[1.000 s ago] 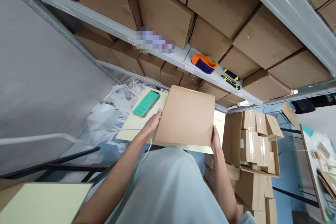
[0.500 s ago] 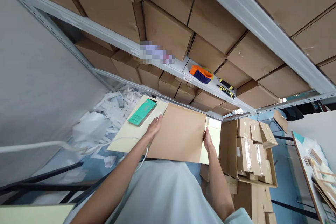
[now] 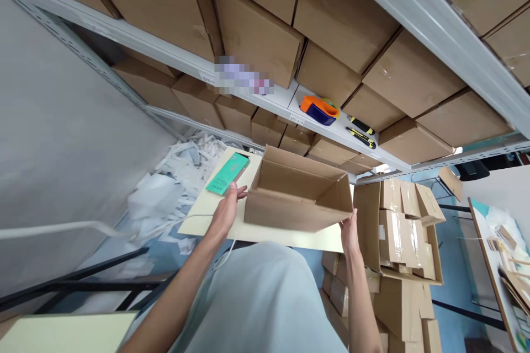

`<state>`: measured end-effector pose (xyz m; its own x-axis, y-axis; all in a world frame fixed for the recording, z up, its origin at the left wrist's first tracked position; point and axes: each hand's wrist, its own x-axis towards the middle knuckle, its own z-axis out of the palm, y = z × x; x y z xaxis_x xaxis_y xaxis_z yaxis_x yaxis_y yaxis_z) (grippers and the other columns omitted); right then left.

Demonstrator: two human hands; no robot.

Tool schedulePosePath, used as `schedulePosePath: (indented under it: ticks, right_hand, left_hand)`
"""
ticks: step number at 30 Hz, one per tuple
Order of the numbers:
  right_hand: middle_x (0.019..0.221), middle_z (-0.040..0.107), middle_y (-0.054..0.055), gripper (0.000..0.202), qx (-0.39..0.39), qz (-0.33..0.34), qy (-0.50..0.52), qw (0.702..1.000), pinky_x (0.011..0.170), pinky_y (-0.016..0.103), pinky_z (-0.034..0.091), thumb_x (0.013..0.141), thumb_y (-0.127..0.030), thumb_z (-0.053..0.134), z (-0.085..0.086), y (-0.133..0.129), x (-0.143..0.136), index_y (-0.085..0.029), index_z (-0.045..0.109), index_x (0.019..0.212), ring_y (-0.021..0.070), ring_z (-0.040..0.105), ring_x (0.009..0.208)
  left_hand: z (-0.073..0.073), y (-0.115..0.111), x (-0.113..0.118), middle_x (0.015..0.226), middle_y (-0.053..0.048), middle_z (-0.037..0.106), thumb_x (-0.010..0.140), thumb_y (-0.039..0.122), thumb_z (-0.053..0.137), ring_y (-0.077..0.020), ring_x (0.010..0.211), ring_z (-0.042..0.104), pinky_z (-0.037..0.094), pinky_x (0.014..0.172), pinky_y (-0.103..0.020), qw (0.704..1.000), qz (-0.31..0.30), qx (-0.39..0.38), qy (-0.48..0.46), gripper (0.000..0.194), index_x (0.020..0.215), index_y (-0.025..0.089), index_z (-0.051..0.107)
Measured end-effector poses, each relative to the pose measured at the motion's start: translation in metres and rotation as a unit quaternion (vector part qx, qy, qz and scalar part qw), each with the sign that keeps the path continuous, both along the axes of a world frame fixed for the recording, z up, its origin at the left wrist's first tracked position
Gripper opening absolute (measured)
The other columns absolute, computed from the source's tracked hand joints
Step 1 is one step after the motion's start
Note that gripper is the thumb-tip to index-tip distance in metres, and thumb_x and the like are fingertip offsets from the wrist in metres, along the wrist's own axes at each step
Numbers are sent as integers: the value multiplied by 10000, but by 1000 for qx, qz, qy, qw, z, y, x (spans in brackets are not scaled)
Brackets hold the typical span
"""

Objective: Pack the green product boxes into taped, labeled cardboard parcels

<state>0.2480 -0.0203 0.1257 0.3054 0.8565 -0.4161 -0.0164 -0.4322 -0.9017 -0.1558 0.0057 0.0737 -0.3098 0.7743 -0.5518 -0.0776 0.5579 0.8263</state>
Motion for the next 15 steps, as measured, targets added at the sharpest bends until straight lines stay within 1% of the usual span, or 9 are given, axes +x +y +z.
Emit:
schedulePosePath:
  ticks: [3,5,7,10,13,15]
  right_hand:
    - [1765,482,19,925,-42,-45,-48,997,1401,534,291,959,-919,487,8,-11,1,-324,578,1661,277,296,1729]
    - [1812,385,-11,930,-68,-58,-74,993,1419,528,243,965,-909,500,9,-13,-2,-339,524,1699,259,184,1759]
    - [1820,360,-22,900,-75,-45,-82,993,1417,524,244,981,-895,499,8,-12,-7,-354,521,1700,252,150,1764]
    - [1811,379,-25,851,-85,-24,-83,993,1408,547,256,994,-885,498,7,-9,-13,-382,545,1679,250,151,1763]
    - [1834,317,-27,860,-102,-18,-83,991,1406,578,245,999,-893,476,8,-6,-14,-384,526,1690,257,115,1767]
    - [1854,249,-36,892,-109,-15,-83,990,1415,574,216,998,-902,464,9,-5,-13,-372,485,1716,253,69,1769]
  left_hand:
    - [2,-8,2,1360,-197,796,959,937,255,-396,1441,649,438,1277,-534,1000,-10,0,-5,1025,1349,143,774]
    - [3,-9,6,1358,-190,798,969,924,270,-404,1447,644,438,1279,-535,1000,-19,-12,9,993,1313,150,788]
    - [4,-8,9,1365,-193,796,983,891,305,-408,1450,641,422,1292,-529,998,-25,-38,34,939,1281,147,793]
    - [6,-6,11,1396,-195,782,1005,838,346,-408,1452,638,417,1297,-521,995,-33,-71,65,852,1238,151,793]
    - [11,-7,9,1387,-177,788,1029,787,340,-403,1453,637,430,1289,-526,994,-53,-72,66,782,1193,173,796]
    - [16,-8,8,1411,-162,780,1038,754,353,-397,1465,630,424,1297,-526,994,-61,-59,62,742,1226,184,789]
